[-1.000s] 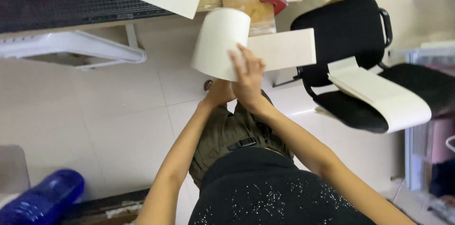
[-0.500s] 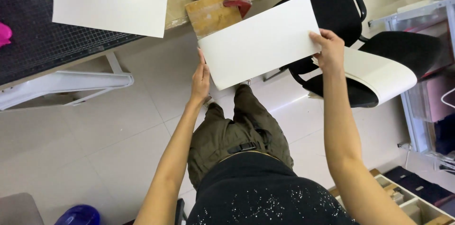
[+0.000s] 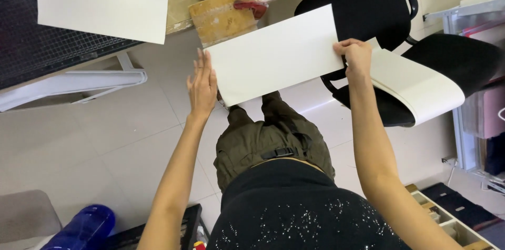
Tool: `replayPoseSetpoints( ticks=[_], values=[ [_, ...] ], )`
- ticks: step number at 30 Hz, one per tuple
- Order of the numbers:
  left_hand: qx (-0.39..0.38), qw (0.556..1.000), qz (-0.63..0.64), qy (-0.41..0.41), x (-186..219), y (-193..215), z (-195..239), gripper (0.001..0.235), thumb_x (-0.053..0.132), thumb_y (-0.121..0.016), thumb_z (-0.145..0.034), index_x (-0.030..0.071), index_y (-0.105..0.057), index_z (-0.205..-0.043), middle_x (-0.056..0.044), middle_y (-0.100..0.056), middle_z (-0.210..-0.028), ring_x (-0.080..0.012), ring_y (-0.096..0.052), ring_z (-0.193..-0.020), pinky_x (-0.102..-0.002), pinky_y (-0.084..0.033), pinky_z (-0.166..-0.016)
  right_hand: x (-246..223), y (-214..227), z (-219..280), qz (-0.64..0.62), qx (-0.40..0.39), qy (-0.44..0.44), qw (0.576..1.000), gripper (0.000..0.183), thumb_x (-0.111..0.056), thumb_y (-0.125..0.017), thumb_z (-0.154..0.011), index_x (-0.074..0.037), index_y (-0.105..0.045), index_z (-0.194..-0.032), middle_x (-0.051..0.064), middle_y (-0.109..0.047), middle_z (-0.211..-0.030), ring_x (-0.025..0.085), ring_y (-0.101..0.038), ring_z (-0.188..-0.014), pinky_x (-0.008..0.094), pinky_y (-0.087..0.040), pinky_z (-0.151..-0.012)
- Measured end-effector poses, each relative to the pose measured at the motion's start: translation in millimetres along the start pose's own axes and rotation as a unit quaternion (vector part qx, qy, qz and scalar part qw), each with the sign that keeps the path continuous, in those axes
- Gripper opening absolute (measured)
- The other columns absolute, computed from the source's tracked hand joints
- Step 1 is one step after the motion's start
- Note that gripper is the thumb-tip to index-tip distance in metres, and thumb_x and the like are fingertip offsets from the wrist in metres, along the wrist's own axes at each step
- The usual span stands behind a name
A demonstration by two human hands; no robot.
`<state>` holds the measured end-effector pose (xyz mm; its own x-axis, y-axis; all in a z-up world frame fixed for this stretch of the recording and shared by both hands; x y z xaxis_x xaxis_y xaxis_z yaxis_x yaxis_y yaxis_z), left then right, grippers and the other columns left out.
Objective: Applying adhesive paper to a white board and smoothing it out with a tool.
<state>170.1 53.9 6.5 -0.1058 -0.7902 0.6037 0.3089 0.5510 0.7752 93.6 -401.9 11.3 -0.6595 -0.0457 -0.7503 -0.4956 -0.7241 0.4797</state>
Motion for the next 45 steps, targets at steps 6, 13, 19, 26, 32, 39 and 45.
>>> replayPoseSetpoints(
  ticks=[6, 13, 19, 26, 32, 39, 45],
  values=[
    [0.004, 0.989, -0.145, -0.031, 10.9, 3.9, -6.4, 0.053, 0.031, -0.023, -0.112, 0.024, -0.019, -0.164, 0.001, -0.010, -0.170, -0.0323, -0.008, -0.154, -0.069, -0.010, -0.115, 21.2, -17.3, -19.3, 0.007, -0.028, -0.038, 0.999, 0.006, -0.010, -0.078, -0.075, -0.013, -0.078, -0.080, 0.008, -0.065, -0.071, 0.012, -0.060, -0.065, 0.027, -0.051, -0.064],
    [-0.009, 0.987, -0.161, -0.008, 21.3, -7.2, -33.0, 0.060, 0.035, -0.027, -0.112, 0.016, -0.006, -0.165, -0.009, 0.003, -0.170, -0.0341, 0.003, -0.155, -0.063, -0.004, -0.121, 45.8, -31.3, -39.9, 0.010, -0.088, -0.065, 0.994, 0.013, -0.009, -0.079, -0.076, -0.007, -0.078, -0.090, 0.017, -0.067, -0.093, 0.020, -0.064, -0.079, 0.030, -0.048, -0.071],
    [0.106, 0.969, -0.224, -0.009, 44.1, -20.4, -34.4, 0.073, 0.037, -0.042, -0.109, -0.002, -0.009, -0.161, -0.029, -0.001, -0.165, -0.0461, -0.005, -0.153, -0.061, -0.015, -0.121, 36.4, -58.1, -15.1, -0.106, -0.206, -0.098, 0.968, 0.012, -0.008, -0.069, -0.087, -0.003, -0.074, -0.097, 0.009, -0.063, -0.087, 0.017, -0.062, -0.080, 0.027, -0.050, -0.075],
    [0.134, 0.968, -0.213, 0.012, 104.8, -57.8, -42.9, 0.076, 0.043, -0.039, -0.108, 0.001, -0.006, -0.162, -0.028, 0.003, -0.166, -0.0435, -0.001, -0.155, -0.060, -0.013, -0.123, 56.9, -91.9, 30.1, -0.440, -0.215, -0.237, 0.839, 0.057, -0.050, -0.056, -0.095, -0.007, -0.063, -0.131, 0.012, -0.066, -0.126, 0.027, -0.062, -0.117, 0.038, -0.044, -0.105],
    [0.094, 0.976, -0.194, -0.007, 145.3, -83.2, -49.5, 0.072, 0.044, -0.034, -0.107, 0.002, -0.011, -0.161, -0.024, -0.001, -0.167, -0.0365, -0.004, -0.157, -0.054, -0.014, -0.125, 16.9, -85.7, 68.5, -0.458, -0.225, -0.247, 0.824, 0.065, -0.060, -0.046, -0.093, -0.011, -0.060, -0.135, 0.008, -0.066, -0.129, 0.024, -0.063, -0.120, 0.037, -0.047, -0.111],
    [0.064, 0.970, -0.234, 0.022, 69.0, -24.3, -14.0, 0.066, 0.039, -0.033, -0.109, 0.001, -0.018, -0.160, -0.021, -0.010, -0.167, -0.0349, -0.007, -0.155, -0.056, -0.010, -0.122, 38.0, -164.5, 116.4, -0.388, -0.353, -0.266, 0.808, 0.080, -0.070, -0.039, -0.093, -0.011, -0.050, -0.146, 0.013, -0.058, -0.142, 0.032, -0.057, -0.129, 0.047, -0.038, -0.118],
    [-0.012, 0.977, -0.210, 0.033, 143.8, -76.9, -43.6, 0.070, 0.037, -0.038, -0.108, 0.008, -0.006, -0.163, -0.014, 0.004, -0.169, -0.0303, 0.004, -0.157, -0.056, -0.005, -0.125, 32.6, -171.7, 101.9, -0.376, -0.413, -0.239, 0.795, 0.085, -0.072, -0.032, -0.093, -0.010, -0.047, -0.149, 0.018, -0.056, -0.144, 0.037, -0.055, -0.131, 0.050, -0.036, -0.119]
  ],
)
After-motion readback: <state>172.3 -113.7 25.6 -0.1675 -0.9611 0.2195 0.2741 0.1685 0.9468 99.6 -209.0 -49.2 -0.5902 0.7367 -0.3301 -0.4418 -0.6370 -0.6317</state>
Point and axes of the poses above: each hand's wrist, its own z-axis away from the middle knuckle, its own y-axis out of the back of the hand, x = y × z, the point moved 9 cm from there along -z, towards the middle knuckle
